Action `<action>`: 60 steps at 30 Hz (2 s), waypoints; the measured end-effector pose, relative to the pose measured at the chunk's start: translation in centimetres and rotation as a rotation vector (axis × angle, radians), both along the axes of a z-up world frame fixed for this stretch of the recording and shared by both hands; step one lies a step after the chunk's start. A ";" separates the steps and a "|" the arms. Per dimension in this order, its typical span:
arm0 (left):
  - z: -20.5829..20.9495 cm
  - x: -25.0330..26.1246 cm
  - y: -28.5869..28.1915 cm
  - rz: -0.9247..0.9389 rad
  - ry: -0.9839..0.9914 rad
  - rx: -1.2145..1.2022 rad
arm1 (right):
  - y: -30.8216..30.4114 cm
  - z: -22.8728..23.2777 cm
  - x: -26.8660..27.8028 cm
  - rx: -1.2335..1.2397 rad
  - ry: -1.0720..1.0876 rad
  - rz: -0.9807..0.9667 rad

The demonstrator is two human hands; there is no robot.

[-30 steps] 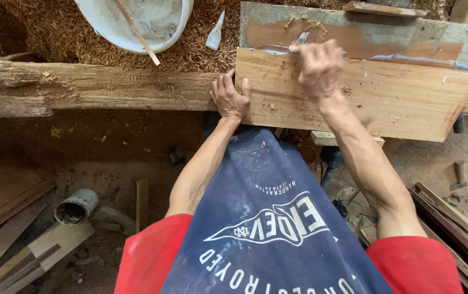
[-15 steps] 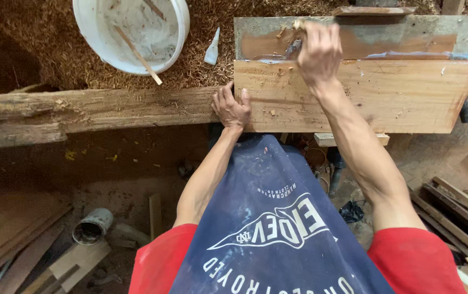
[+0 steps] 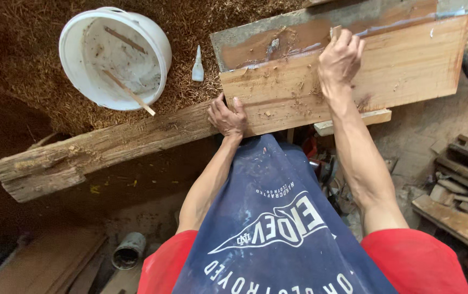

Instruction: The person hammers a wooden board clamped to a workbench, then applies glue from a tube along a seam and spreads it with a finger. They adjust the clamp and repeat the gluing process on another section of the board.

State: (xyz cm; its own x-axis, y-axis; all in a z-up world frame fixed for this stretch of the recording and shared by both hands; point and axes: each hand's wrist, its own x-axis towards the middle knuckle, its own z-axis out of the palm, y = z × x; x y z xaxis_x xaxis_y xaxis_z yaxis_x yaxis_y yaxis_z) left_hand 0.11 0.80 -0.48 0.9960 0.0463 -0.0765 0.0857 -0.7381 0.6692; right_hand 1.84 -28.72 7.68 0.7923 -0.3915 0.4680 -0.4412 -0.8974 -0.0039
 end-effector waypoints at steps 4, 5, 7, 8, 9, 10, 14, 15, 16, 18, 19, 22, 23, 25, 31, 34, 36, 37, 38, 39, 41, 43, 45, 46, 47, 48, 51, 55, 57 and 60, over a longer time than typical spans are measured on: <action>0.5 0.3 -0.2 -0.015 -0.019 0.041 | 6.2 -1.5 -1.1 -0.002 0.192 0.128; 0.6 0.2 -0.1 -0.020 -0.001 0.042 | 8.7 -2.0 -0.9 -0.083 0.173 0.166; 0.5 0.3 -0.4 -0.024 0.000 0.039 | 11.9 -2.5 -0.1 0.213 0.140 0.169; 0.5 0.4 -0.2 -0.026 -0.001 0.039 | 11.8 -2.0 -0.3 0.310 0.204 0.144; 0.5 0.2 -0.1 -0.028 -0.015 0.029 | 11.1 -1.3 -0.7 0.407 0.266 0.121; 0.6 0.0 -0.1 -0.030 -0.030 0.016 | 10.1 -0.6 -1.1 0.502 0.327 0.097; 0.2 0.2 0.2 -0.035 0.007 0.009 | 3.1 1.6 -3.0 0.433 0.135 -0.345; 0.2 0.0 0.2 -0.034 0.013 0.016 | 2.5 1.1 -3.1 0.387 0.175 -0.289; 0.2 0.1 0.1 -0.037 0.016 0.020 | 2.4 0.3 -3.1 0.339 0.210 -0.239; 0.4 0.3 0.1 -0.039 0.011 0.022 | 3.2 -1.0 -3.1 0.279 0.265 -0.173; 0.6 0.3 0.1 -0.037 0.004 0.019 | 4.7 -1.9 -2.6 0.266 0.284 -0.158; 0.8 0.3 0.0 -0.038 -0.004 0.011 | 8.0 -2.4 -2.1 0.151 0.239 -0.112; 0.9 0.2 0.2 -0.037 -0.004 0.011 | 8.6 -2.2 -2.0 0.102 0.208 -0.093; 0.9 0.3 0.2 -0.045 0.009 -0.004 | 8.7 -1.5 -1.3 0.085 0.236 -0.074; 0.1 -0.2 0.2 -0.041 0.002 -0.030 | 15.4 -0.8 0.5 0.053 0.474 0.104; -1.7 -0.6 0.2 -0.031 0.043 0.012 | 21.2 -2.3 2.9 0.116 0.255 0.169; -2.8 -0.8 0.2 -0.027 0.065 0.020 | 23.3 -2.2 3.9 0.314 0.201 0.217; -3.0 -0.7 0.0 -0.024 0.069 0.003 | 23.0 -1.8 4.4 0.388 0.214 0.227; -3.0 -0.7 0.1 -0.029 0.074 -0.015 | 21.9 -1.1 4.3 0.462 0.228 0.228; -2.8 -0.7 0.4 -0.034 0.068 -0.012 | 20.7 -0.3 4.2 0.535 0.242 0.229; -1.6 -0.7 0.3 -0.035 0.060 -0.014 | 17.4 1.1 3.7 0.569 0.246 0.049; -0.9 -0.3 0.3 -0.018 0.046 -0.011 | 13.6 1.4 3.4 0.230 0.101 0.036; -0.4 -0.3 0.1 -0.007 0.034 -0.009 | 11.3 0.0 3.2 0.047 0.206 0.140; -0.3 -0.1 0.2 -0.009 0.024 -0.009 | 10.4 -0.8 2.9 -0.047 0.255 0.184; -0.2 -0.1 0.2 -0.011 0.015 -0.009 | 10.1 -1.9 2.5 -0.113 0.254 0.225; -0.2 0.0 0.2 -0.016 0.021 -0.014 | 10.1 -2.9 2.0 -0.180 0.253 0.266; -0.3 0.0 0.4 -0.018 0.037 -0.020 | 8.8 -3.4 1.0 -0.269 0.297 0.389; -0.1 0.2 0.1 -0.024 0.030 -0.028 | 8.1 -0.5 0.9 -0.256 0.439 0.510; 0.0 0.0 0.6 -0.028 0.021 -0.023 | 8.1 1.0 0.9 -0.153 0.458 0.503; 0.1 0.1 0.2 -0.021 0.016 -0.030 | 7.5 0.6 2.1 -0.205 0.387 0.418</action>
